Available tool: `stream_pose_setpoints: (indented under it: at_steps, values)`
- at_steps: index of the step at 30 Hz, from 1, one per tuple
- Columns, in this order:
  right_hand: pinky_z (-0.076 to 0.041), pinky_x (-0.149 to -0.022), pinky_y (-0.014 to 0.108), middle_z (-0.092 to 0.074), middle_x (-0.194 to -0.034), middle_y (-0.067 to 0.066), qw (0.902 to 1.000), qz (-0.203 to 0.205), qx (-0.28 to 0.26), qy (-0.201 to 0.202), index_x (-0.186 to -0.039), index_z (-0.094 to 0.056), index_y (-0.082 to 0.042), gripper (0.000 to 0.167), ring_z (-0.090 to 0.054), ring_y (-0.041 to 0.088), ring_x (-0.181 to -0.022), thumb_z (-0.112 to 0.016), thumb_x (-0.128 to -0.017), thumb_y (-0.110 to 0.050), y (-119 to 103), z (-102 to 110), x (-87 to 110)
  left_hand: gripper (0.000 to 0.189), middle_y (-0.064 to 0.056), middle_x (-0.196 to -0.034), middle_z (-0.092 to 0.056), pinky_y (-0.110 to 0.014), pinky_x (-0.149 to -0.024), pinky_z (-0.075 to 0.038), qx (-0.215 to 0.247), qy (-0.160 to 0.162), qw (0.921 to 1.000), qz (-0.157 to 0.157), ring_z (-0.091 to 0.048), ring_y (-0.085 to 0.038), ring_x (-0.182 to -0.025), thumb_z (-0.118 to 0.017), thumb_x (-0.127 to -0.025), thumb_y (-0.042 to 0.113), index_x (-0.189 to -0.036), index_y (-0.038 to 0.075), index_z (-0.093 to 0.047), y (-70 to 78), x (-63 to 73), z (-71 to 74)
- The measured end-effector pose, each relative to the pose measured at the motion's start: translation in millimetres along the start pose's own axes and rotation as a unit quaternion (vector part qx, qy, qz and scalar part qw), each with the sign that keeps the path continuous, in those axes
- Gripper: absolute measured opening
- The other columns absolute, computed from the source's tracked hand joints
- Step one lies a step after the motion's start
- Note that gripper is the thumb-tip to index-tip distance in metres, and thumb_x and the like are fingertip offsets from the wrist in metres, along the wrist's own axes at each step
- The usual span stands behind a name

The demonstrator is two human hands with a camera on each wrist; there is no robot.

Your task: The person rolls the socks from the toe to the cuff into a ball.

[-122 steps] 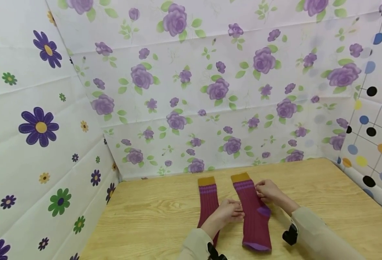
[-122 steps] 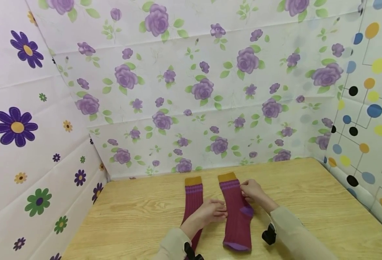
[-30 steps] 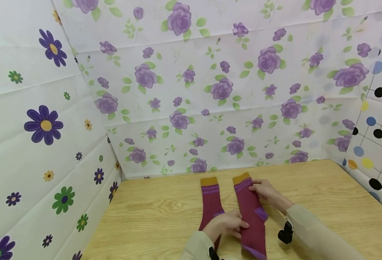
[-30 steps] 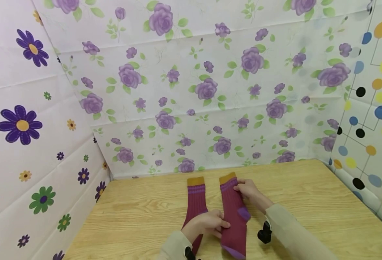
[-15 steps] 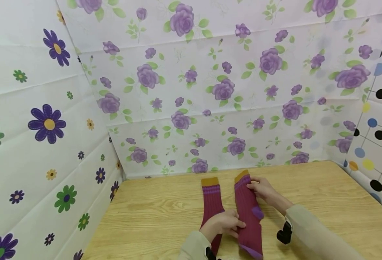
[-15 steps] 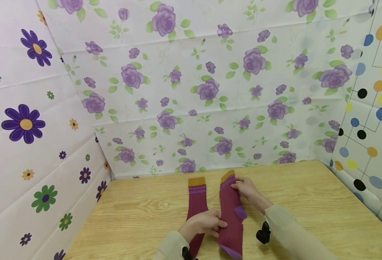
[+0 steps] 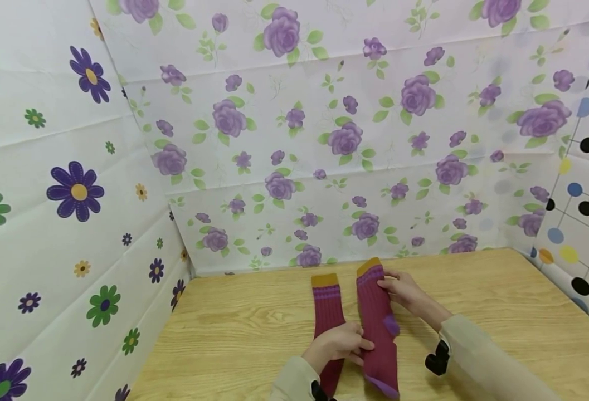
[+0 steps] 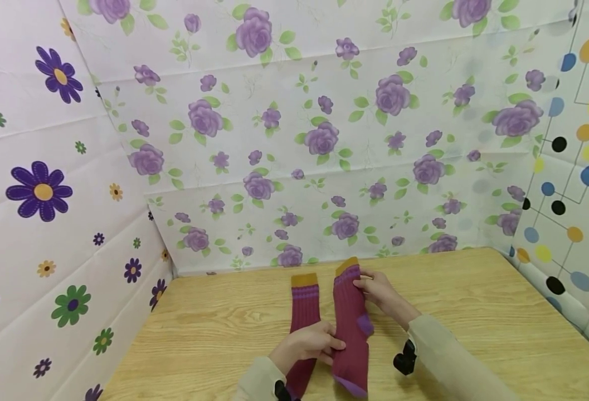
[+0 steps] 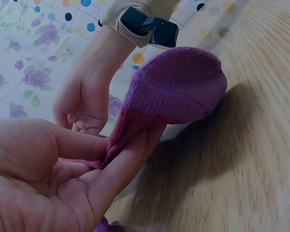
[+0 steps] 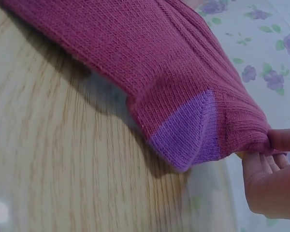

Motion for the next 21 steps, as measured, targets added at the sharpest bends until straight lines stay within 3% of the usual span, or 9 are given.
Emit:
stream_pose_setpoints:
  at_steps: [5,9,14,21]
  values:
    - [-0.054,-0.078,0.026,-0.064,-0.107,0.0,0.9999,0.006,-0.014,-0.008,-0.147,-0.023,0.01,0.063,-0.064,0.007,-0.09,-0.055,-0.097,-0.01,-1,-2,-0.7,0.042,-0.01,-0.1,-0.061,-0.035,-0.077,-0.057,-0.001,-0.002,1.0,-0.004,-0.067,-0.017,-0.085,-0.056,-0.095,0.002,-0.13,-0.015,-0.039,-2.0,1.7,3.2]
    - [-0.053,-0.076,0.024,-0.065,-0.099,-0.005,0.9996,0.01,-0.024,-0.012,-0.146,-0.025,0.01,0.06,-0.064,0.006,-0.088,-0.054,-0.097,-0.008,-1,-4,-1.9,0.008,-0.003,-0.087,-0.06,-0.027,-0.065,-0.056,0.002,-0.001,0.9999,-0.012,-0.061,-0.009,-0.073,-0.056,-0.094,0.001,-0.099,0.001,-0.05,-4.3,1.9,5.6]
    - [-0.053,-0.076,0.024,-0.066,-0.097,-0.006,0.9994,0.015,-0.024,-0.019,-0.146,-0.024,0.011,0.06,-0.064,0.005,-0.087,-0.053,-0.097,-0.007,-1,-7,-3.1,0.029,-0.001,-0.077,-0.058,-0.022,-0.056,-0.051,0.005,0.004,0.9999,-0.012,-0.058,-0.008,-0.066,-0.057,-0.094,0.001,-0.073,0.013,-0.042,-6.1,3.2,10.1]
    - [-0.053,-0.075,0.024,-0.066,-0.097,-0.006,0.9984,0.017,-0.044,-0.03,-0.145,-0.023,0.013,0.059,-0.065,0.005,-0.086,-0.053,-0.097,-0.005,-1,-14,-3.5,0.045,0.003,-0.063,-0.042,-0.022,-0.051,-0.044,0.011,0.005,0.9999,-0.004,-0.043,-0.007,-0.054,-0.057,-0.094,0.001,-0.066,0.018,-0.027,-7.7,9.6,16.7]
Point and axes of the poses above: each hand's wrist, its own x-axis away from the middle knuckle, its own z-axis out of the back of the hand, y = z × x, the point moved 4 cm from there along -x, towards the middle knuckle
